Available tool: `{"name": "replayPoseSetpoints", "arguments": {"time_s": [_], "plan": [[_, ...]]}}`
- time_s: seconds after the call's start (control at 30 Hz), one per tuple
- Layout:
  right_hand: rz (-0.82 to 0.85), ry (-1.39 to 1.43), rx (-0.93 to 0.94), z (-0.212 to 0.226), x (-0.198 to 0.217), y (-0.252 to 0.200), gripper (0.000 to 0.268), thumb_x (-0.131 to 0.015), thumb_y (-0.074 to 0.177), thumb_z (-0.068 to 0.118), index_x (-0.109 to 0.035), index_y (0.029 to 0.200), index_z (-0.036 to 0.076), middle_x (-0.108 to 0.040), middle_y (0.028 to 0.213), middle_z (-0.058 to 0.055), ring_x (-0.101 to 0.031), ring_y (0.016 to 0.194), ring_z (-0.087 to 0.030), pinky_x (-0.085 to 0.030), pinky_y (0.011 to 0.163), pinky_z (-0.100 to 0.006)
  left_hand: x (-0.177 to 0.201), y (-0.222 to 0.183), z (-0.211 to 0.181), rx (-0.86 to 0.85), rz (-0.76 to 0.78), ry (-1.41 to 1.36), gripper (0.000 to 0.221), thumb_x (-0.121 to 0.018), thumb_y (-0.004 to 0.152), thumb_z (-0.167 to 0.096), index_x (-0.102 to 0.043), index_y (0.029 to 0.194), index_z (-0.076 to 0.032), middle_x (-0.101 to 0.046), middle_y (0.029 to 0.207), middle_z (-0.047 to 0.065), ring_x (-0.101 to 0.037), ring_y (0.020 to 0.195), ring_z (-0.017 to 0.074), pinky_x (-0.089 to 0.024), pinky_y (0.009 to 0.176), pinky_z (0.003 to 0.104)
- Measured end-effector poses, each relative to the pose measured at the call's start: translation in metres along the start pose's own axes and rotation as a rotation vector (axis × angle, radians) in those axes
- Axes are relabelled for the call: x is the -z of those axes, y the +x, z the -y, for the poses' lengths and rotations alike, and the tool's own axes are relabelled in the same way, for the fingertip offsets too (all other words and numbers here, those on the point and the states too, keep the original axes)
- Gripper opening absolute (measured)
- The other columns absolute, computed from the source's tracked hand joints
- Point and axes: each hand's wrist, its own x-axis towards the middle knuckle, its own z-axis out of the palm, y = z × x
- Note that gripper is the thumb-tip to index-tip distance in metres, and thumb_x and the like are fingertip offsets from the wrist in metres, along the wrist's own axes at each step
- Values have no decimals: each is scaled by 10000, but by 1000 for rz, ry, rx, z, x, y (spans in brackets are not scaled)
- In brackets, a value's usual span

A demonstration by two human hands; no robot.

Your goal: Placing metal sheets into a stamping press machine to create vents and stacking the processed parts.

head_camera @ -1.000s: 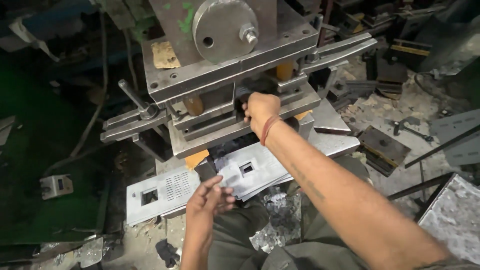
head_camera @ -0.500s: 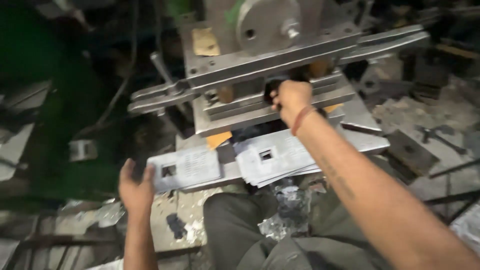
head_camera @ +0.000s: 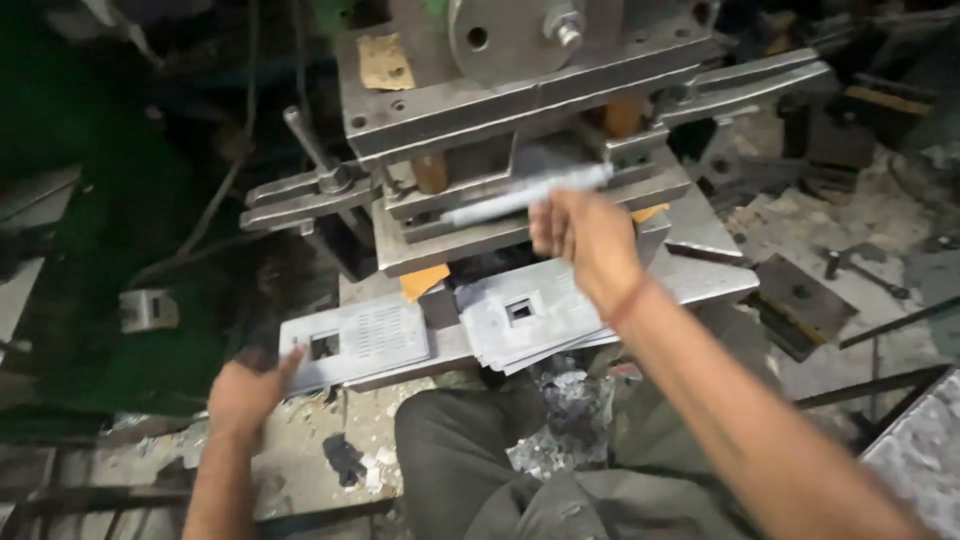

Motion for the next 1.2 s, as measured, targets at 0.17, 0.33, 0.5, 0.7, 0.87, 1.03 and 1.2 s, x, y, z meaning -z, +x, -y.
{"name": "replayPoseSetpoints", "arguments": {"time_s": [0.17,0.33,0.5,0.7,0.87,1.03,1.2], "plan": [[191,331,-49,-105,83,-26,193,-505,1043,71,-619,977,-71,-697,867,-184,-648,711,-236,-567,716,-344,21,-42,-31,3,1,-47,660,-770,840,-578,-757,1225,-41,-778,1029,188,-717,907,330,-557,828,420],[99,11,-199,-148,110,-33,290,-581,1047,154,-716,938,-78,-716,771,-201,-634,581,-249,-548,562,-351,41,-40,9,59,-85,-36,708,-779,893,-531,-701,1350,4,-781,1138,216,-750,953,339,-571,822,451],[230,-131,-389,-166,102,-40,314,-738,950,187,-690,807,-88,-639,627,-171,-521,442,-220,-382,421,-326,50,-45,18,-27,-180,206,677,-680,879,-611,-781,1205,-27,-802,1094,185,-759,929,396,-596,779,462],[336,-131,-417,-188,88,-53,289,-700,988,154,-702,849,-99,-612,620,-143,-492,443,-198,-378,407,-314,36,-48,-36,-259,-159,419,567,-598,881,-569,-756,929,-27,-766,869,190,-720,834,405,-579,775,456],[306,-134,-442,-196,106,-41,309,-697,987,162,-706,836,-108,-642,653,-174,-508,451,-221,-397,421,-333,49,-44,-45,-290,-153,579,555,-563,920,-560,-767,930,-44,-777,854,147,-743,787,351,-593,722,413],[310,-134,-446,-196,106,-41,312,-691,989,173,-718,843,-102,-654,662,-178,-522,463,-225,-405,433,-335,108,-88,-53,-195,-131,143,495,-758,861,-428,-724,1150,-27,-780,797,136,-737,709,302,-569,717,391],[792,-279,-307,-165,74,-59,377,-776,864,64,-771,1233,-15,-836,873,-174,-691,500,-153,-603,471,-232,110,-166,-45,-372,-147,-1050,180,-612,1020,16,-547,1155,115,-615,982,197,-582,692,240,-544,598,314]]}}
